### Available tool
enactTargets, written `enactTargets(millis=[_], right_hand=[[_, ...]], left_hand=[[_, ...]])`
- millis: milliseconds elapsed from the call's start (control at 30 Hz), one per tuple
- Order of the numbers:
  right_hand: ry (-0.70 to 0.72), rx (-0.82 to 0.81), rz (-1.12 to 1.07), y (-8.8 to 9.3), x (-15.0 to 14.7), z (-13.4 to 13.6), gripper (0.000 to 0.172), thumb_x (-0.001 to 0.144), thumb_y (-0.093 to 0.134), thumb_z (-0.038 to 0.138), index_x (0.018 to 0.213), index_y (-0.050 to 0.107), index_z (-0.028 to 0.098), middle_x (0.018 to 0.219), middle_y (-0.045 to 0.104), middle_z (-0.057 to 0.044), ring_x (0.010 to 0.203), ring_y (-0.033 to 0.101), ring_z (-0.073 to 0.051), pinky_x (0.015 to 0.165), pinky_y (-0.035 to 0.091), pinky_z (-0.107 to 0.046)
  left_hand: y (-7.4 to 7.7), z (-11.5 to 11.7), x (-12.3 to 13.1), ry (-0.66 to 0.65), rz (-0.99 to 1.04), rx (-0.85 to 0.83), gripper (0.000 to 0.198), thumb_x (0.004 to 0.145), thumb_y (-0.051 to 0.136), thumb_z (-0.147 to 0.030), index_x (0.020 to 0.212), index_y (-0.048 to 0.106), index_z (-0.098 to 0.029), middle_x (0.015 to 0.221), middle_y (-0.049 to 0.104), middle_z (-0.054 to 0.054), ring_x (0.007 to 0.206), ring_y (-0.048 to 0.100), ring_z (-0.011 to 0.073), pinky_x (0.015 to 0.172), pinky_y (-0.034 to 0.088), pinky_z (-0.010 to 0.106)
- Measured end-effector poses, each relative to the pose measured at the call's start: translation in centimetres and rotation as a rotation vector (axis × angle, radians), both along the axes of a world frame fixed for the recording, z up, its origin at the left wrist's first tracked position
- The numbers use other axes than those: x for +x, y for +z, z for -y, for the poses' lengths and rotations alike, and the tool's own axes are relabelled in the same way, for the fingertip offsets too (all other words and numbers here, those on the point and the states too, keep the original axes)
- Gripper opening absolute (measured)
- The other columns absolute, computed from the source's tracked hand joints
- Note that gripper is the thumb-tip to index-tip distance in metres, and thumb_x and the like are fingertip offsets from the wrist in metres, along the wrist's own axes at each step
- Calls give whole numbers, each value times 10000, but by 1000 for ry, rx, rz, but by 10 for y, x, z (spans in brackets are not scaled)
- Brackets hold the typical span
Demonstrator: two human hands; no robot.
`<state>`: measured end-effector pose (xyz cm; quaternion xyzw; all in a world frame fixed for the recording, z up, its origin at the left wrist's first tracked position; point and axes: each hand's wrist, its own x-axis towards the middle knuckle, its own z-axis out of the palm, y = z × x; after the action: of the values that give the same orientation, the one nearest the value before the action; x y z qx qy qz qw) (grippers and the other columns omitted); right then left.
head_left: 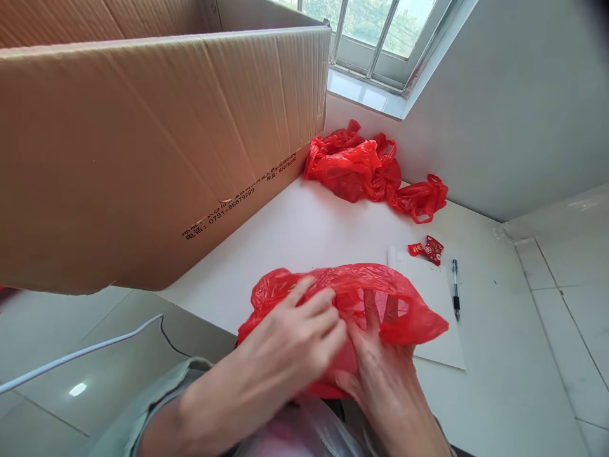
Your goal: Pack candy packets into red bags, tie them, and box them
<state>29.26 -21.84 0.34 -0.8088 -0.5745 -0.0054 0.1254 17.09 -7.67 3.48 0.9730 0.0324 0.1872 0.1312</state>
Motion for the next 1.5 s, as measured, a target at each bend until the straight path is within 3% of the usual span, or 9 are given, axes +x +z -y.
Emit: enactTargets(millis=[133, 300, 433, 600, 700, 833, 1133, 1333, 1500], right_hand=[[-18, -31, 37, -10, 10, 4, 480, 743, 690, 345, 1204, 600, 244, 1203, 641, -124, 1116, 572, -375, 1011, 325, -604], [32, -107, -21, -9, 29, 6, 146, 804, 649, 294, 923, 692, 221, 1086, 697, -94, 962, 644, -300, 974, 388, -505], [-2, -152, 84, 2, 25, -2, 197, 849, 531, 93, 762, 667, 205, 843, 716, -67, 766, 654, -243, 851, 415, -430], [29, -68, 145, -1, 4, -38, 188, 917, 498, 136, 947, 662, 224, 1009, 691, -63, 850, 643, -210, 881, 372, -403], [60, -115, 149, -15, 2, -51, 228, 888, 519, 106, 1056, 629, 215, 1044, 669, -82, 887, 636, -217, 899, 361, -409], [15, -147, 97, -30, 16, -40, 85, 862, 565, 151, 923, 611, 188, 904, 675, -61, 774, 629, -218, 795, 402, -370], [-276, 53, -190, -32, 32, -7, 228, 941, 454, 377, 1031, 558, 196, 835, 678, -48, 644, 611, -203, 616, 448, -323], [-326, 84, -204, -30, 27, -7, 292, 945, 430, 429, 978, 578, 180, 751, 679, -55, 578, 591, -199, 617, 437, -336], [-306, 105, -272, -27, 25, -9, 278, 933, 458, 416, 1002, 598, 186, 851, 707, -65, 692, 641, -218, 682, 463, -346]], left_hand=[[-42, -23, 3, 250, -252, 43, 207, 867, 586, -94, 684, 643, -173, 1120, 669, 106, 1288, 461, 316, 1084, 15, 750], [-37, -34, -16, 267, -271, 56, 232, 871, 577, -82, 669, 627, -184, 1351, 554, 88, 1404, 318, 252, 1107, -97, 678], [-35, -32, -20, 219, -285, 83, 126, 851, 638, -125, 745, 658, -191, 1428, 474, 107, 1440, 225, 285, 1110, -61, 689], [-48, -35, -17, 292, -208, 111, 226, 849, 682, -251, 632, 677, -186, 1282, 588, 124, 1383, 321, 376, 1085, 95, 744], [-51, -35, -19, 328, -261, 108, 55, 779, 737, -191, 756, 693, -167, 1233, 602, 159, 1348, 366, 400, 1055, 170, 764], [-51, -29, -25, 342, -302, 12, 466, 680, 792, -138, 1106, 604, -169, 1259, 565, 163, 1351, 357, 391, 1042, 181, 774], [-49, -23, -22, 282, -301, -28, 347, 688, 719, -11, 941, 538, -165, 1238, 564, 130, 1351, 363, 326, 1091, 44, 738], [-46, -24, -26, 233, -320, -91, 321, 739, 602, 40, 960, 511, -174, 1101, 618, 75, 1279, 448, 278, 1077, -8, 745], [-47, -28, -35, 183, -337, -123, 457, 684, 670, -18, 1074, 507, -192, 1254, 544, 115, 1350, 358, 304, 1081, 52, 741]])
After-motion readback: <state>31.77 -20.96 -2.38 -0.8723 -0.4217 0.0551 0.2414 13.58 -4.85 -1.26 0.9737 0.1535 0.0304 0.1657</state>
